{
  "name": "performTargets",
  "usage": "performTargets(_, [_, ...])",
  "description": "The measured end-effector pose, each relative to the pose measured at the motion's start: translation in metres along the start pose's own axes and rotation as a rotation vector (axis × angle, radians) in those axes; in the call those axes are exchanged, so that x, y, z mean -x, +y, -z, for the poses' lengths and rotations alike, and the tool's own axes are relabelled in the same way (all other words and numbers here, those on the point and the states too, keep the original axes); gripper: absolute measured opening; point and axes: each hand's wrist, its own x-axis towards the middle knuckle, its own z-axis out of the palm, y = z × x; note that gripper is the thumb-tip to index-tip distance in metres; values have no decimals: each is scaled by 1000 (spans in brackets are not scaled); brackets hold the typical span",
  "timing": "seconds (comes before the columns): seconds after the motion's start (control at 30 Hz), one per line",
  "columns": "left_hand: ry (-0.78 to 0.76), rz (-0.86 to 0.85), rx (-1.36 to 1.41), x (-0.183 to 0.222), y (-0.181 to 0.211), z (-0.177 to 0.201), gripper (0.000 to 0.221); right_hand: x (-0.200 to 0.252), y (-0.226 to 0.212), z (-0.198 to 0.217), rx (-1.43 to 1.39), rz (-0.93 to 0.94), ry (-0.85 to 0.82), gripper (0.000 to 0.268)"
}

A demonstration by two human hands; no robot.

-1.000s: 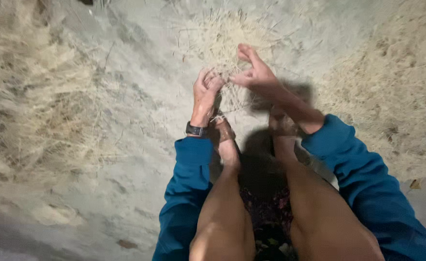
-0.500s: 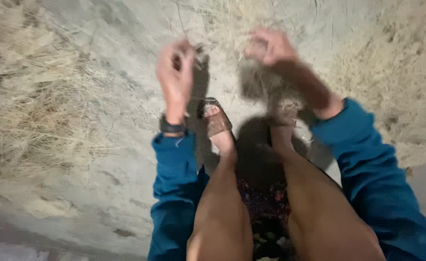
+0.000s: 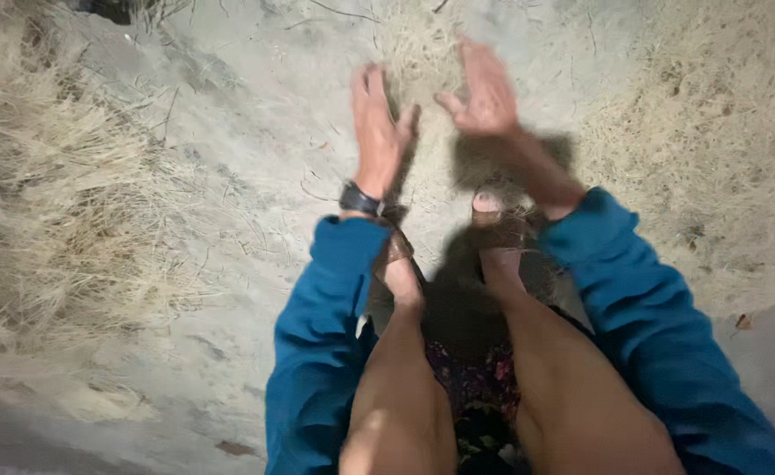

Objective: The person gathers loose dried plant fibers from the floor, gathers them into a bundle, and ties the bundle with a thin fiber strand.

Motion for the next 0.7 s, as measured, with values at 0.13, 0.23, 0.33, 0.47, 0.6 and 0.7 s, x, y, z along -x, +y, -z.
performTargets(0.13, [-37, 135, 383, 41, 9, 4, 41, 39, -3, 0, -683, 209, 84, 57])
performTargets(0.23, [-65, 148, 426, 58, 17, 32, 34, 49, 26, -27, -577, 357, 192, 38])
performTargets(0.33, [-122, 212, 549, 64, 1, 38, 25, 57, 55, -50, -660, 316, 205, 25])
performTargets(0.47, [-193, 235, 814, 68, -25, 48, 16, 69, 49, -22, -829, 224, 113, 41])
performTargets(0.6, [-159, 408, 934, 68, -35, 44, 19, 73, 16, 23, -791, -177, -18, 100])
performTargets(0.7, [-338, 290, 681, 58, -16, 57, 30, 65, 49, -2, -610, 33, -51, 111])
